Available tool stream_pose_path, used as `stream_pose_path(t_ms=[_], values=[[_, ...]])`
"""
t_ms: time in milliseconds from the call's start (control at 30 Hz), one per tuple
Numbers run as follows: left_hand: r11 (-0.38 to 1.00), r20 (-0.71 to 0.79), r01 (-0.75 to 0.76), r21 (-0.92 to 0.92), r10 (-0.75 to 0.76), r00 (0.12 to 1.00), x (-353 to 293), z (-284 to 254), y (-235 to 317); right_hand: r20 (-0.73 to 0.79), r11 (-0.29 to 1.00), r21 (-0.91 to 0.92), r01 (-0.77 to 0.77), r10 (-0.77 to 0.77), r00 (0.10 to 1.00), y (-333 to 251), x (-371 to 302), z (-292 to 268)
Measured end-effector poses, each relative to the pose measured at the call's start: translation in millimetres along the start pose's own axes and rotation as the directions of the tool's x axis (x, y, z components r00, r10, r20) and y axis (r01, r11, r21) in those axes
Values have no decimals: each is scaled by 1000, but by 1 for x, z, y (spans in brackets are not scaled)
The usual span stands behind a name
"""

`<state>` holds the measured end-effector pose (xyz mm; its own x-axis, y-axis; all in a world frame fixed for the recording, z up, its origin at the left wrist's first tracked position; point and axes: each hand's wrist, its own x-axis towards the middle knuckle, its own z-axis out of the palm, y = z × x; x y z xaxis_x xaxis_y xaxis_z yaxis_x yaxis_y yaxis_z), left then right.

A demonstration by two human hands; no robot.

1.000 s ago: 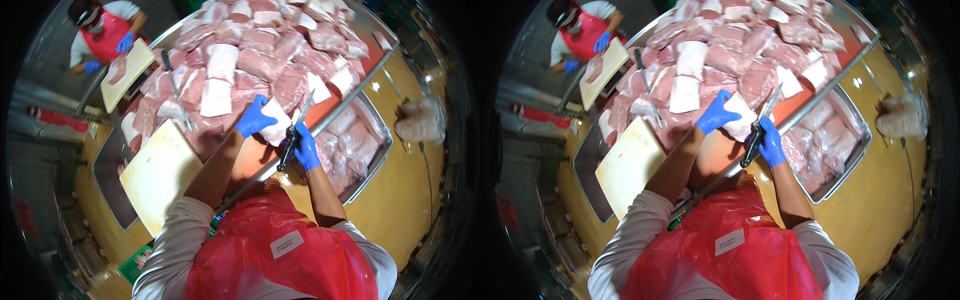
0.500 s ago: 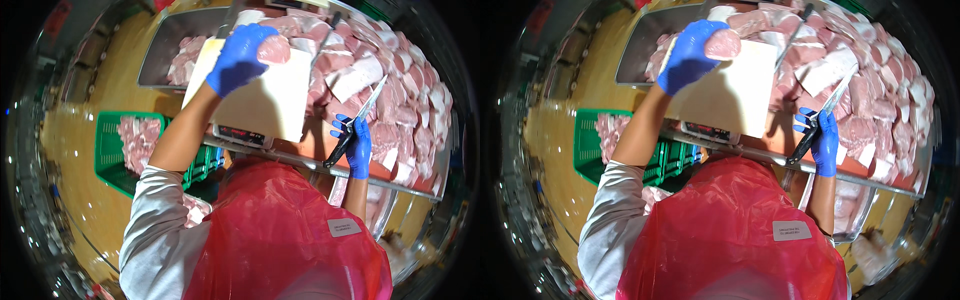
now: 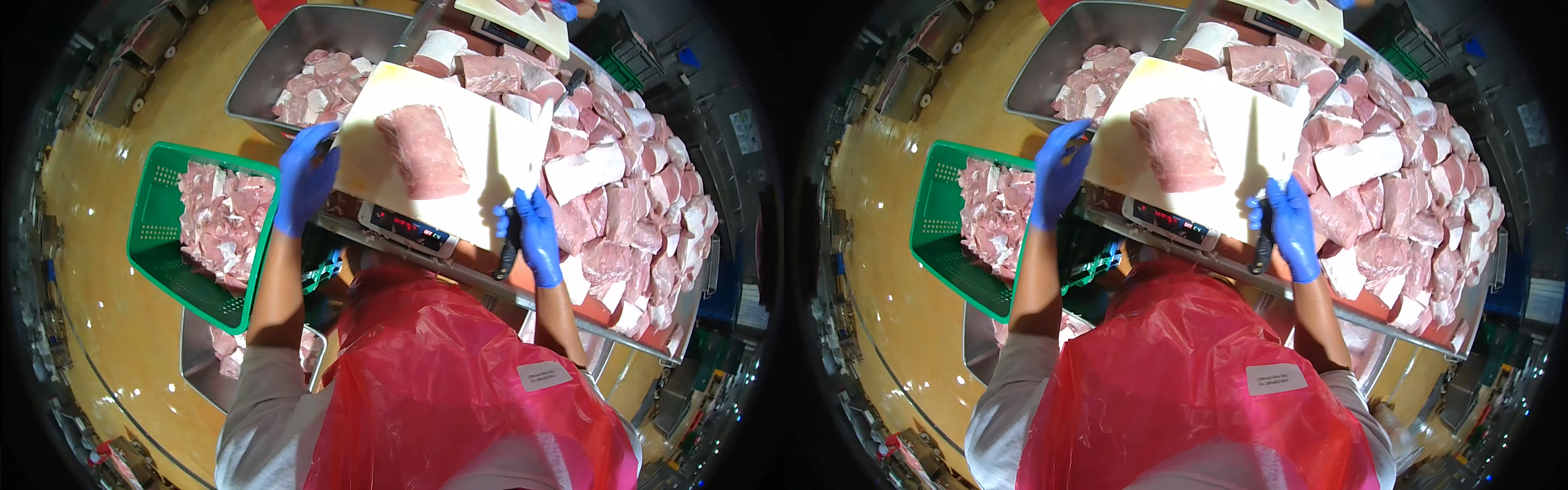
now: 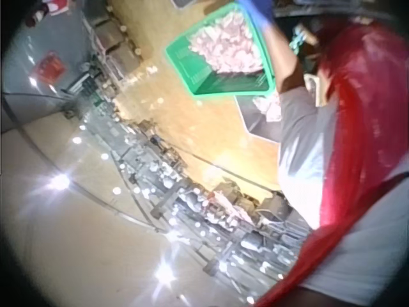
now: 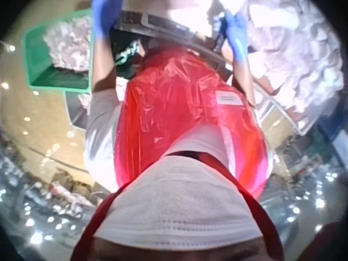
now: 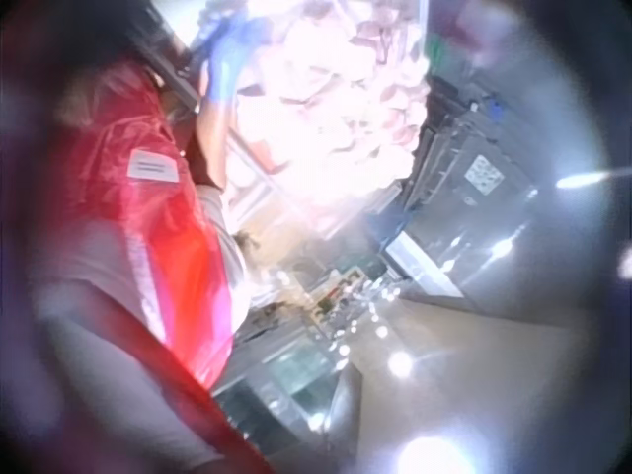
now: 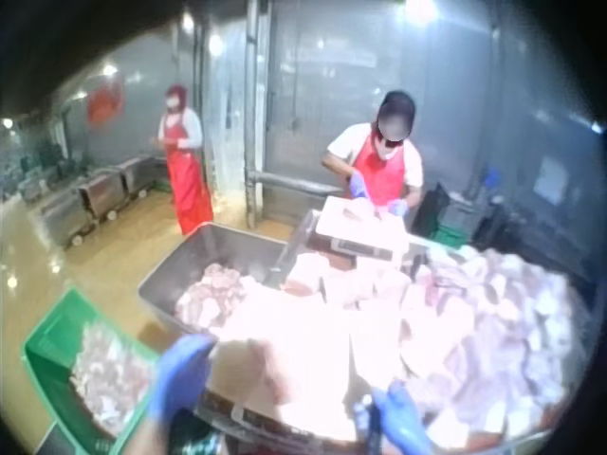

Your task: The person cuts large pieces of raw meat into smaller portions using a knife on a cutting board. The trimmed pieces are placed into a green basket while the main cuts remain on the board or tray.

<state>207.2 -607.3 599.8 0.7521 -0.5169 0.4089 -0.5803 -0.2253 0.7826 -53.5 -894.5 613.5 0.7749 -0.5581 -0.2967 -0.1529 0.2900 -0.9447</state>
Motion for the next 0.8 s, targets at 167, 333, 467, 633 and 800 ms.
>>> stream_pose_path(t_ms=[167, 333, 467, 633, 800], values=[[957, 66, -221, -185, 237, 969, 63, 72, -46, 52, 992, 102, -71, 66, 996, 16, 7, 73], [987, -29, -92, -130, 89, 996, 18, 122, -15, -99, 974, -100, 206, -215, 971, 18, 63, 56], [999, -53, 31, -15, -32, 998, -34, 88, 28, -120, 928, -185, 322, -347, 930, -26, 65, 46], [999, -8, 17, -40, -17, 1000, -63, 68, 23, 135, 588, -755, 290, -293, 946, -16, -7, 59], [977, -62, -206, -50, 203, 977, -41, 79, 1, 435, 300, -832, 467, -170, 884, 7, -32, 121]])
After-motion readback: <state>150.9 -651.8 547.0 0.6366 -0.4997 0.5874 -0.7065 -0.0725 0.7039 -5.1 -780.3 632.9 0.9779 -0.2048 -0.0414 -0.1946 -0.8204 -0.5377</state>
